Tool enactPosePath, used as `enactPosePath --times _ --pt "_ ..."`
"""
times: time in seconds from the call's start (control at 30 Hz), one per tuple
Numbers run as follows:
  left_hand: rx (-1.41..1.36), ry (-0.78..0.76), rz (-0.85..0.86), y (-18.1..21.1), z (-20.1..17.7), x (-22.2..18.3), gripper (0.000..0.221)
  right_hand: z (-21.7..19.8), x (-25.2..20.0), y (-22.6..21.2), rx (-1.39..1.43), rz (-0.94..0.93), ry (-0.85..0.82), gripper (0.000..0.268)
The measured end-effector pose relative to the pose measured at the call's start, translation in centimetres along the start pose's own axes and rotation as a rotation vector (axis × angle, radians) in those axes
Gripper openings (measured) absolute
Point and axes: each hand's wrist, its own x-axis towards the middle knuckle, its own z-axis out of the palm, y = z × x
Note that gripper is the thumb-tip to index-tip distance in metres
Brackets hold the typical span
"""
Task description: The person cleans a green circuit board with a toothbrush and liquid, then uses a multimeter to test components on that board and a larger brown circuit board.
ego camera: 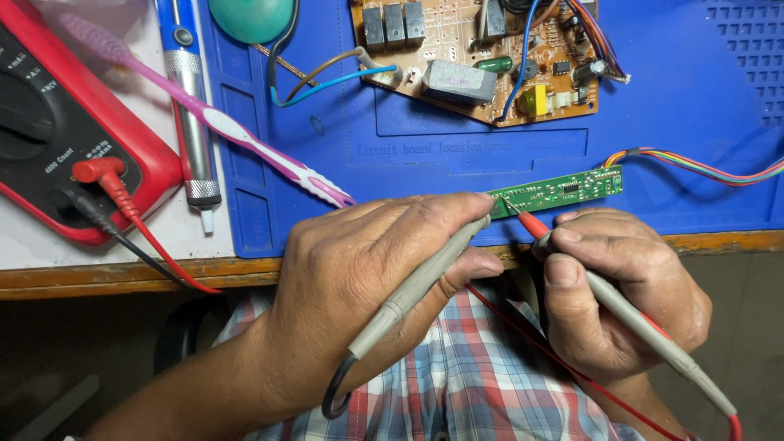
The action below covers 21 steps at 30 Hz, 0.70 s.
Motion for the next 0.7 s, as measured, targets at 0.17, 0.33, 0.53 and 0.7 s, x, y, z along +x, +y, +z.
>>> enactPosePath --times 0.17,0.33,0.53,0.7 --pt "-0.021 0.003 -0.016 -0.1 0.1 0.0 0.035 0.2 0.1 -0.3 -0.009 0.005 0.018 0.013" --pt "-0.059 -0.007 -0.031 0.0 -0.1 0.4 0.038 0.3 0.3 -0.5 -0.018 0.004 0.014 0.013" --pt "-0.025 -0.045 -0.064 0.0 -0.3 0.8 0.036 0.6 0.5 -0.5 0.000 0.014 0.028 0.011" --pt "-0.049 -0.036 -0.057 -0.1 -0.3 0.9 0.035 0.6 0.0 0.4 0.023 -0.004 0.052 0.010"
